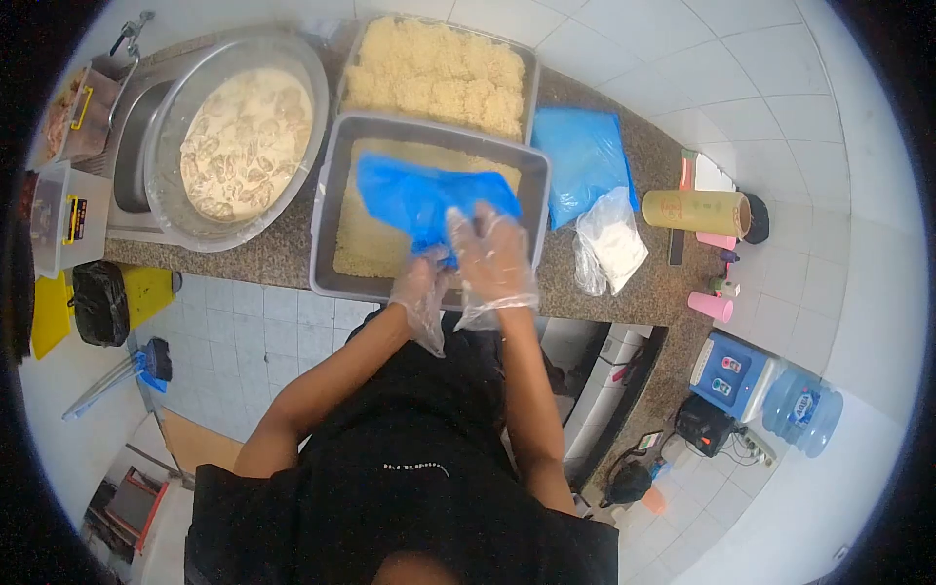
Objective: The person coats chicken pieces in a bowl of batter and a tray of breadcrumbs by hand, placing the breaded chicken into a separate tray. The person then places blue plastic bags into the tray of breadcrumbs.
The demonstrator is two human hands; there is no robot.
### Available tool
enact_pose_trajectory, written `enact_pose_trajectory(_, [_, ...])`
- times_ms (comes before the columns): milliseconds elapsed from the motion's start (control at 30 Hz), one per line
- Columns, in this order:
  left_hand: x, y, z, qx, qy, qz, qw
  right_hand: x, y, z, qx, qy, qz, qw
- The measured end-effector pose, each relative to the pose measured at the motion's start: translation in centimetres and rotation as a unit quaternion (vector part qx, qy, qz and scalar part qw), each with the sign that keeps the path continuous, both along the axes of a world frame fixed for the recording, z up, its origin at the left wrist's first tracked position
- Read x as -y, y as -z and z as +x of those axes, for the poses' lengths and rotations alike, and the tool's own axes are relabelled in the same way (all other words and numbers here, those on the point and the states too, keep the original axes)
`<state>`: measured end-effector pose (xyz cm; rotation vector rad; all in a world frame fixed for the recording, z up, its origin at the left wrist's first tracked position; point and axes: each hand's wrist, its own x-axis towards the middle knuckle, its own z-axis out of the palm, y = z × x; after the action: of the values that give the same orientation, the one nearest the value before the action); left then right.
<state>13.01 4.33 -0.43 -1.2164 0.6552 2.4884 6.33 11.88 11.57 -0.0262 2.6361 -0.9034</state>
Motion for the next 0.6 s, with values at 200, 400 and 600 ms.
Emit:
enact_pose_trajectory(200, [3.2,-7.3,0.8,-0.133,-0.062,-0.015,0.989,-4.5,-0.9,-3.4,-0.095,0.064,0.059,0.992])
enact_pose_trajectory(400, [5.3,-11.4,1.0,-0.147,-0.087,-0.064,0.983,-6.2,-2.4,-5.9,-0.063,0.05,0.068,0.994])
enact_pose_trajectory(600, [6.7,-13.4,1.5,-0.148,-0.125,-0.095,0.976,-4.9,-4.8,-5.2,0.04,0.101,-0.038,0.993])
